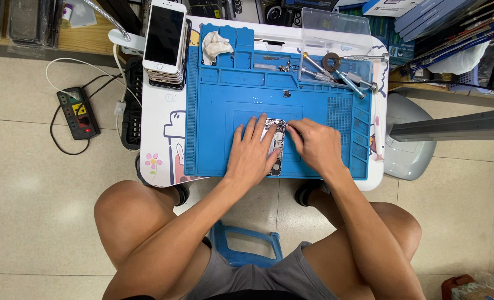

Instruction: The person works on a disassembled smartphone placed on a blue anti-static mat. They use tweezers and a screwdriver to remove and reposition small components, wipe the device with a cloth, and handle screws and connectors. The person repeatedly cleans and adjusts parts of the phone's internal assembly.

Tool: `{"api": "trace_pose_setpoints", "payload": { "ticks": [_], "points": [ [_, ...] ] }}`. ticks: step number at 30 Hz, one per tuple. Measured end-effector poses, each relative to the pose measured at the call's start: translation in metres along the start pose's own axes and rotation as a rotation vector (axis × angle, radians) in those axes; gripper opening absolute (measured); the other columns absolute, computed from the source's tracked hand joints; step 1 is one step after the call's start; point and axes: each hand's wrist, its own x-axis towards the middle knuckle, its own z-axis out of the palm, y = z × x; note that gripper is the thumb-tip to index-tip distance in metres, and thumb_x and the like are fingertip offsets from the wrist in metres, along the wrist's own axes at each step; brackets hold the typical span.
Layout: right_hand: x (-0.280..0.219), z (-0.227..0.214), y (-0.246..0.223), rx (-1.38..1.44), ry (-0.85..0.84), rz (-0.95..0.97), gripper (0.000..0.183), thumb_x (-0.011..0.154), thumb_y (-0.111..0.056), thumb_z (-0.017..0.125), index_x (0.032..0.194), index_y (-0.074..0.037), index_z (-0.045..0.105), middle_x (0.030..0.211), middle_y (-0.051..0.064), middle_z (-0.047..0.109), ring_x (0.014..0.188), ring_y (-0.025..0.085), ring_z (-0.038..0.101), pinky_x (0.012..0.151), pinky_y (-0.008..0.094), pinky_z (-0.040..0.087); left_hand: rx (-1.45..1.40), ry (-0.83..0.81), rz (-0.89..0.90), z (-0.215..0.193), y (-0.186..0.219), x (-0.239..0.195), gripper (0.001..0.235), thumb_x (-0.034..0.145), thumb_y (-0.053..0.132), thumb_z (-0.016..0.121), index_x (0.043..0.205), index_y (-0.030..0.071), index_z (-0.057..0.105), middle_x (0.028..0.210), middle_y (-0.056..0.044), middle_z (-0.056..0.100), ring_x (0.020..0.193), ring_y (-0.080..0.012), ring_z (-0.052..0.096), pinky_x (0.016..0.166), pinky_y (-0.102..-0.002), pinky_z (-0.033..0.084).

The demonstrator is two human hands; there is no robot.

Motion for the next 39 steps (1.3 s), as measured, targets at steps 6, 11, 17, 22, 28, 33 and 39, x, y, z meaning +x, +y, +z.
{"api": "trace_pose_setpoints", "payload": {
  "ticks": [6, 11, 17, 22, 28, 33, 39],
  "points": [
    [0.002, 0.0, -0.001, -0.029, 0.046, -0.021, 0.019, 0.108, -0.03, 0.065, 0.107, -0.023, 0.082, 0.077, -0.003, 0.076, 0.063, 0.016, 0.072, 0.054, 0.027, 0.055, -0.014, -0.005, 0.0, -0.003, 0.0, 0.0, 0.058, 0.102, 0.048, 0.059, 0.148, 0.013, 0.055, 0.156, -0.02, 0.045, 0.146, -0.0366, 0.042, 0.116, -0.059, 0.033],
    [0.002, 0.0, -0.003, -0.052, 0.066, -0.028, 0.017, 0.106, -0.032, 0.067, 0.105, -0.025, 0.083, 0.077, -0.003, 0.075, 0.061, 0.017, 0.072, 0.052, 0.029, 0.055, 0.006, 0.004, -0.001, -0.001, 0.001, 0.0, 0.058, 0.102, 0.048, 0.06, 0.148, 0.013, 0.054, 0.156, -0.02, 0.045, 0.146, -0.0363, 0.043, 0.116, -0.059, 0.034],
    [0.001, 0.002, -0.005, -0.027, 0.099, -0.029, 0.016, 0.105, -0.029, 0.068, 0.104, -0.022, 0.083, 0.076, -0.001, 0.076, 0.061, 0.021, 0.072, 0.052, 0.031, 0.056, -0.008, -0.007, -0.004, -0.002, 0.001, 0.0, 0.058, 0.102, 0.047, 0.059, 0.149, 0.013, 0.054, 0.156, -0.02, 0.045, 0.146, -0.0364, 0.042, 0.116, -0.059, 0.033],
    [0.001, 0.003, -0.004, -0.02, 0.094, -0.02, 0.016, 0.105, -0.029, 0.068, 0.104, -0.023, 0.083, 0.077, -0.002, 0.076, 0.061, 0.02, 0.072, 0.052, 0.031, 0.056, -0.008, -0.01, -0.008, -0.001, 0.002, 0.0, 0.059, 0.102, 0.047, 0.06, 0.149, 0.013, 0.054, 0.157, -0.02, 0.045, 0.146, -0.0366, 0.042, 0.116, -0.059, 0.033],
    [0.001, 0.006, -0.001, -0.032, 0.092, -0.02, 0.016, 0.105, -0.031, 0.068, 0.105, -0.025, 0.083, 0.078, -0.003, 0.076, 0.063, 0.021, 0.073, 0.054, 0.032, 0.057, 0.007, -0.011, -0.003, 0.001, 0.001, 0.0, 0.059, 0.102, 0.048, 0.059, 0.149, 0.013, 0.054, 0.157, -0.02, 0.044, 0.146, -0.0367, 0.042, 0.116, -0.059, 0.033],
    [0.002, 0.007, -0.002, -0.07, 0.101, -0.039, 0.016, 0.104, -0.031, 0.068, 0.104, -0.025, 0.083, 0.079, -0.003, 0.077, 0.063, 0.022, 0.074, 0.054, 0.033, 0.057, -0.024, -0.032, -0.01, -0.003, 0.0, 0.003, 0.058, 0.102, 0.048, 0.058, 0.149, 0.013, 0.055, 0.156, -0.019, 0.045, 0.146, -0.0362, 0.042, 0.115, -0.059, 0.033],
    [0.001, 0.007, -0.005, -0.102, 0.073, -0.037, 0.017, 0.105, -0.029, 0.066, 0.106, -0.026, 0.083, 0.081, -0.004, 0.078, 0.064, 0.018, 0.074, 0.056, 0.029, 0.058, -0.023, -0.051, -0.005, -0.004, 0.0, 0.002, 0.06, 0.102, 0.047, 0.059, 0.15, 0.011, 0.054, 0.157, -0.02, 0.046, 0.146, -0.037, 0.043, 0.115, -0.059, 0.033]
  ]
}}
